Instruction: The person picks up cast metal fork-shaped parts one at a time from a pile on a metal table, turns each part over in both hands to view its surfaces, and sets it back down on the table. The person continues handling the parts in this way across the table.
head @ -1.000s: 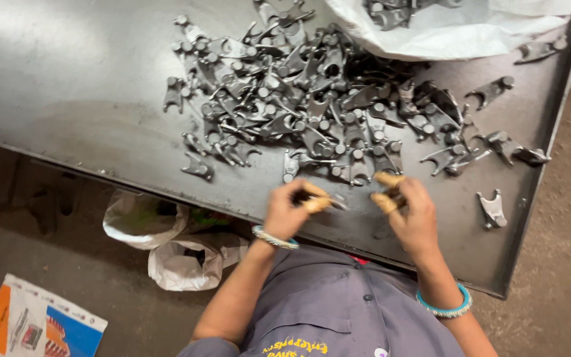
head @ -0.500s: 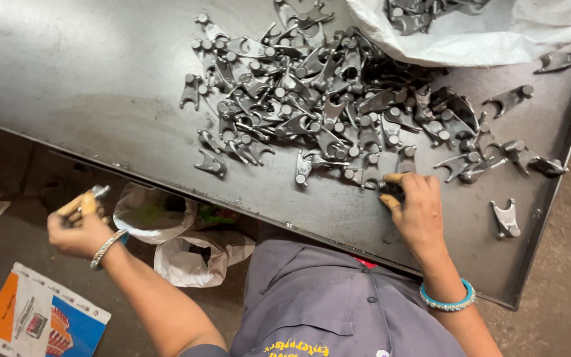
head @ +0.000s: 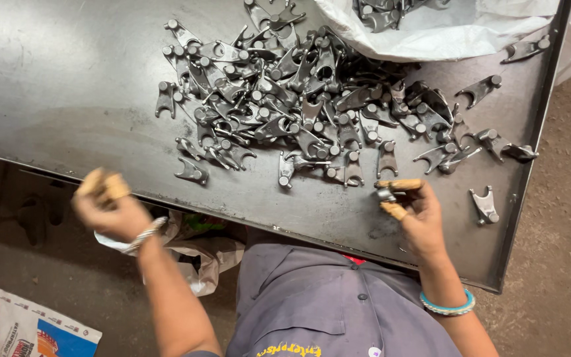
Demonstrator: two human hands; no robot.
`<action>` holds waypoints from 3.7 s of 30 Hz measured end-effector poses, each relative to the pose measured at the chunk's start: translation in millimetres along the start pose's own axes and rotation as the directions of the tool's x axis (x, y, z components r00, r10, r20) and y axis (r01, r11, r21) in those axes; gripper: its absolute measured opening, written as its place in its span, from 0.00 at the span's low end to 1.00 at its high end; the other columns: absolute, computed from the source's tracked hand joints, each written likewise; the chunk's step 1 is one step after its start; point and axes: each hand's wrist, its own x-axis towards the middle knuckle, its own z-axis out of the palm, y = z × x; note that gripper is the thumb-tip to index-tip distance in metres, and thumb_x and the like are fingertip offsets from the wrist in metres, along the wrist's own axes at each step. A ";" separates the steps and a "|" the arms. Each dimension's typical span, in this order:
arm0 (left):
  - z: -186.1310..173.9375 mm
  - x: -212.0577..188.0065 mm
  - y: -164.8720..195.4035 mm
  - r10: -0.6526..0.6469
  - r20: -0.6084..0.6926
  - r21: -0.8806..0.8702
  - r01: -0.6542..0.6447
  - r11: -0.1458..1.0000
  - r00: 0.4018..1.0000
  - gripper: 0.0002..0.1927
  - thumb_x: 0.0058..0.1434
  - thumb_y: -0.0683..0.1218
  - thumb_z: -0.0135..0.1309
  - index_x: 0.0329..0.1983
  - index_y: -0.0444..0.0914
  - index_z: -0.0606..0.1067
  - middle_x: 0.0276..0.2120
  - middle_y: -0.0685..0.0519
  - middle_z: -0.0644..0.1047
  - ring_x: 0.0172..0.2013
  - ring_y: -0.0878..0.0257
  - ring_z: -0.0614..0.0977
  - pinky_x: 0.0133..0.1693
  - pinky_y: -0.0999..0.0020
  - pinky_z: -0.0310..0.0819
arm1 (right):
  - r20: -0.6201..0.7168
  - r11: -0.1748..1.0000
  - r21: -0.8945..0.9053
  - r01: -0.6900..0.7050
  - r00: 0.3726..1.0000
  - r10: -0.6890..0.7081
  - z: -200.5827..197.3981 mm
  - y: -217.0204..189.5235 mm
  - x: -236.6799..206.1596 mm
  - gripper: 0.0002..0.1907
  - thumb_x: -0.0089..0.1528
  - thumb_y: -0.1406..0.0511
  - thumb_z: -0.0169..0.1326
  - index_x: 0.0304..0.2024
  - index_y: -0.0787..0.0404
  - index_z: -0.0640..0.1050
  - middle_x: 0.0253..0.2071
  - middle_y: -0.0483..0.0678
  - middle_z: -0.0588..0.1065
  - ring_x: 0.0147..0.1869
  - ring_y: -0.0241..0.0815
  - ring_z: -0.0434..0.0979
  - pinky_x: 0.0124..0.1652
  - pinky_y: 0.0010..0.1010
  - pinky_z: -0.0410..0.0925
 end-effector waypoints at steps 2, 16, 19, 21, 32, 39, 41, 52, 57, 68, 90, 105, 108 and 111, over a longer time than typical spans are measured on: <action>33.8 -29.8 29.8 0.256 0.149 -0.337 -0.194 0.921 0.955 0.10 0.70 0.37 0.62 0.52 0.36 0.77 0.48 0.50 0.81 0.46 0.61 0.82 0.46 0.68 0.80 | 0.010 0.970 0.231 -0.078 0.997 0.078 -15.4 6.2 -0.5 0.24 0.60 0.79 0.60 0.57 0.63 0.72 0.55 0.53 0.75 0.55 0.42 0.77 0.53 0.30 0.72; 79.3 -228.7 97.7 0.343 0.937 -0.303 0.653 0.695 0.070 0.21 0.59 0.38 0.63 0.56 0.34 0.77 0.44 0.51 0.82 0.44 0.66 0.83 0.50 0.70 0.79 | 0.078 0.833 0.492 -0.253 0.966 0.248 -12.3 16.8 -13.5 0.28 0.60 0.75 0.59 0.63 0.62 0.71 0.56 0.58 0.75 0.50 0.44 0.79 0.49 0.33 0.73; 88.6 -239.6 81.0 0.310 0.950 -0.210 0.807 0.552 0.035 0.14 0.63 0.39 0.62 0.52 0.30 0.79 0.44 0.52 0.83 0.44 0.66 0.83 0.48 0.71 0.78 | 0.039 0.900 0.349 -0.263 0.963 0.266 -4.8 18.8 -15.8 0.24 0.62 0.73 0.57 0.62 0.63 0.72 0.49 0.54 0.76 0.45 0.42 0.80 0.43 0.33 0.75; 91.7 -246.6 72.8 0.210 0.977 -0.084 0.865 0.495 -0.025 0.12 0.64 0.39 0.62 0.49 0.30 0.79 0.40 0.52 0.83 0.39 0.66 0.83 0.40 0.72 0.78 | 0.044 0.941 0.230 -0.249 0.968 0.246 -4.4 20.9 -17.5 0.22 0.65 0.71 0.57 0.62 0.65 0.75 0.40 0.52 0.76 0.36 0.40 0.79 0.36 0.30 0.74; 101.8 -255.7 64.5 0.165 0.984 -0.005 0.916 0.401 -0.067 0.06 0.67 0.41 0.58 0.44 0.33 0.78 0.34 0.50 0.83 0.32 0.66 0.84 0.33 0.73 0.78 | -0.011 0.953 0.089 -0.291 0.956 0.293 -15.7 28.7 -17.2 0.14 0.64 0.65 0.58 0.48 0.69 0.76 0.30 0.48 0.79 0.27 0.34 0.78 0.25 0.24 0.70; 90.3 -227.3 84.6 0.207 0.966 -0.258 0.546 0.797 0.154 0.08 0.61 0.42 0.62 0.43 0.35 0.80 0.35 0.52 0.84 0.35 0.66 0.83 0.35 0.72 0.77 | 0.016 0.875 -0.174 -0.451 0.887 0.461 -3.9 13.9 -0.6 0.17 0.57 0.69 0.61 0.49 0.64 0.77 0.26 0.47 0.77 0.22 0.35 0.73 0.18 0.24 0.64; 76.0 -208.3 92.3 0.343 0.860 -0.425 0.160 0.891 0.377 0.09 0.58 0.43 0.64 0.40 0.37 0.81 0.36 0.51 0.82 0.35 0.60 0.83 0.33 0.68 0.77 | 0.152 0.833 -0.465 -0.301 0.900 0.409 -5.7 -2.0 21.5 0.16 0.58 0.68 0.66 0.47 0.67 0.81 0.27 0.48 0.73 0.26 0.34 0.68 0.22 0.23 0.60; 60.8 -140.9 93.5 0.304 0.724 -0.142 -0.298 0.944 0.619 0.25 0.51 0.47 0.69 0.52 0.38 0.78 0.43 0.46 0.75 0.42 0.47 0.76 0.45 0.53 0.71 | 0.155 0.786 -0.574 0.227 0.974 -0.167 49.8 -74.0 85.1 0.13 0.58 0.70 0.65 0.45 0.61 0.78 0.42 0.50 0.81 0.43 0.42 0.80 0.42 0.35 0.74; 72.3 -146.3 86.0 0.344 0.744 -0.168 -0.338 0.926 0.573 0.36 0.44 0.46 0.72 0.58 0.36 0.75 0.49 0.42 0.73 0.49 0.41 0.73 0.51 0.50 0.69 | 0.377 0.326 -0.822 0.467 0.875 -0.304 71.4 -33.4 63.8 0.16 0.56 0.74 0.60 0.47 0.62 0.78 0.47 0.49 0.78 0.53 0.52 0.72 0.53 0.40 0.68; 76.6 -150.4 89.2 0.287 0.821 -0.165 -0.276 0.947 0.494 0.37 0.39 0.47 0.75 0.55 0.37 0.78 0.45 0.45 0.73 0.45 0.44 0.76 0.46 0.51 0.71 | 0.144 0.462 -0.864 0.199 0.978 -0.153 37.0 -42.6 4.9 0.29 0.46 0.65 0.69 0.51 0.59 0.78 0.47 0.51 0.76 0.46 0.53 0.72 0.46 0.41 0.68; 67.7 -184.6 104.9 0.155 0.921 -0.122 -0.114 0.986 0.358 0.33 0.40 0.47 0.76 0.49 0.33 0.76 0.39 0.49 0.73 0.29 0.56 0.82 0.32 0.61 0.78 | 0.113 0.753 0.457 -0.474 0.871 0.479 -20.8 26.9 -14.7 0.22 0.64 0.56 0.59 0.53 0.63 0.74 0.39 0.55 0.79 0.35 0.41 0.78 0.26 0.23 0.67; 62.3 -177.2 94.1 0.223 0.903 -0.180 -0.146 0.973 0.367 0.31 0.44 0.40 0.71 0.52 0.37 0.73 0.43 0.48 0.75 0.37 0.54 0.84 0.38 0.58 0.79 | 0.015 0.888 0.444 -0.119 0.992 0.125 11.3 -56.4 62.0 0.17 0.61 0.65 0.61 0.52 0.56 0.76 0.46 0.56 0.80 0.41 0.40 0.81 0.34 0.18 0.72; 57.5 -172.4 103.3 0.054 0.939 -0.067 0.027 0.997 0.339 0.37 0.41 0.44 0.75 0.54 0.38 0.71 0.41 0.49 0.77 0.35 0.55 0.84 0.36 0.59 0.79 | 0.137 0.893 -0.449 0.044 0.990 0.020 62.0 -42.1 54.7 0.26 0.50 0.66 0.70 0.49 0.63 0.75 0.45 0.51 0.77 0.43 0.41 0.77 0.37 0.33 0.72; 57.6 -168.5 110.8 0.040 0.936 -0.054 0.032 0.998 0.349 0.43 0.39 0.44 0.75 0.59 0.38 0.67 0.42 0.47 0.76 0.34 0.54 0.84 0.36 0.59 0.79 | 0.280 0.345 -0.856 0.386 0.906 -0.317 96.8 -20.2 40.3 0.32 0.45 0.66 0.71 0.50 0.66 0.75 0.44 0.55 0.75 0.49 0.57 0.71 0.48 0.44 0.67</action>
